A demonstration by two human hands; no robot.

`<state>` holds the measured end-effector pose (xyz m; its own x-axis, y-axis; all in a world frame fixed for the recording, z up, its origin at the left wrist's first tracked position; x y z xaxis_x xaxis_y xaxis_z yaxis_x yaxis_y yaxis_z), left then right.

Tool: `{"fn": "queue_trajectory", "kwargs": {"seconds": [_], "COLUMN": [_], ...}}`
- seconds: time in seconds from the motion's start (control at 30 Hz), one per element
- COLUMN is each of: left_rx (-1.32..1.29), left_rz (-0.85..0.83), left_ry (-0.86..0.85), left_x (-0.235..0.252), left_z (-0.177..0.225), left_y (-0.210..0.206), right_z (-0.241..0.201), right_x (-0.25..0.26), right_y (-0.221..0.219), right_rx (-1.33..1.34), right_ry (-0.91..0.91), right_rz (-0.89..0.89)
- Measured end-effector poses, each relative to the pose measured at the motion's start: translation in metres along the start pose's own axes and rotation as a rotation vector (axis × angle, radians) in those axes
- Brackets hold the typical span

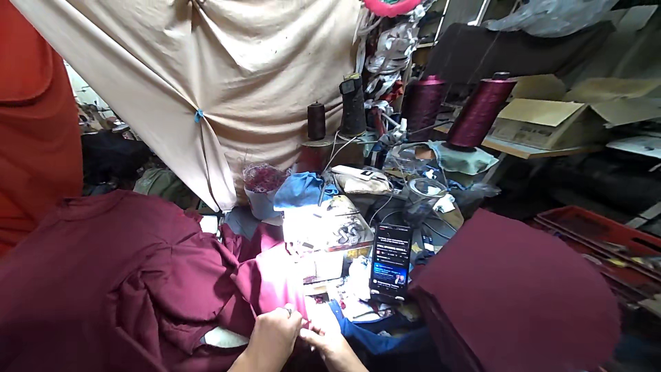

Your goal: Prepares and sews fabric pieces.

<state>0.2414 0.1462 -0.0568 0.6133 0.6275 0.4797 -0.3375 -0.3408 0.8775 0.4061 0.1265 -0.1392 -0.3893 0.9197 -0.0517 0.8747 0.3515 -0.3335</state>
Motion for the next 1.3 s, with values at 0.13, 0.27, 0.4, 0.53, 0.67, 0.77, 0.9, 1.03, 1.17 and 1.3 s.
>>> {"fn": "queue_trajectory", "kwargs": {"seconds": [0.13, 0.27, 0.4, 0.53, 0.67, 0.77, 0.9, 1.03, 1.17, 1.3], "left_rx": [-0.046, -0.166, -0.295, -0.426, -0.581, -0.394, -0.154, -0.119, -0.195, -0.273], "left_rz": [-0.308, -0.652, -0.709, -0.667, -0.423, -0.47, -0.375, -0.159, -0.421, -0.422], "left_ry": [0.239, 0.423, 0.437, 0.309, 0.285, 0.259, 0.163, 0.137, 0.3, 0.326], "left_x": [0.043, 0.088, 0.11, 0.105, 0.092, 0.073, 0.033, 0.031, 0.067, 0.084], "left_z": [-0.002, -0.016, -0.04, -0.073, -0.084, -0.053, -0.015, -0.017, -0.029, -0.041], "left_y": [0.013, 0.022, 0.038, 0.061, 0.055, 0.049, 0.017, -0.004, 0.008, 0.015], "right_z": [-0.027, -0.055, -0.067, -0.055, -0.048, -0.036, -0.022, -0.019, -0.039, -0.055], "right_x": [0.036, 0.059, 0.062, 0.051, 0.041, 0.036, 0.025, 0.025, 0.042, 0.051], "right_y": [0.006, 0.005, 0.002, -0.004, -0.003, 0.001, -0.003, -0.002, -0.001, -0.001], "right_rx": [-0.069, -0.083, -0.03, 0.09, 0.199, 0.119, 0.0, -0.014, -0.087, -0.054], "right_ry": [0.096, 0.077, 0.043, 0.026, 0.054, 0.037, 0.089, 0.089, 0.067, 0.079], "right_rz": [0.046, 0.161, 0.135, -0.011, -0.063, -0.039, -0.047, 0.01, 0.107, 0.162]}}
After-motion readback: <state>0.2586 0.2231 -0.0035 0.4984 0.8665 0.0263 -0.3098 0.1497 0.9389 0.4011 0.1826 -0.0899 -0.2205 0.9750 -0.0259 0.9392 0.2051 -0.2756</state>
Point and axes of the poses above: each hand's wrist, its own x-axis towards the middle knuckle, its own y-axis out of the back of the hand, z = x × y, the point moved 1 cm from there along x, towards the middle knuckle, and after that the axes turned 10 degrees about -z, right-handed, at the moved point
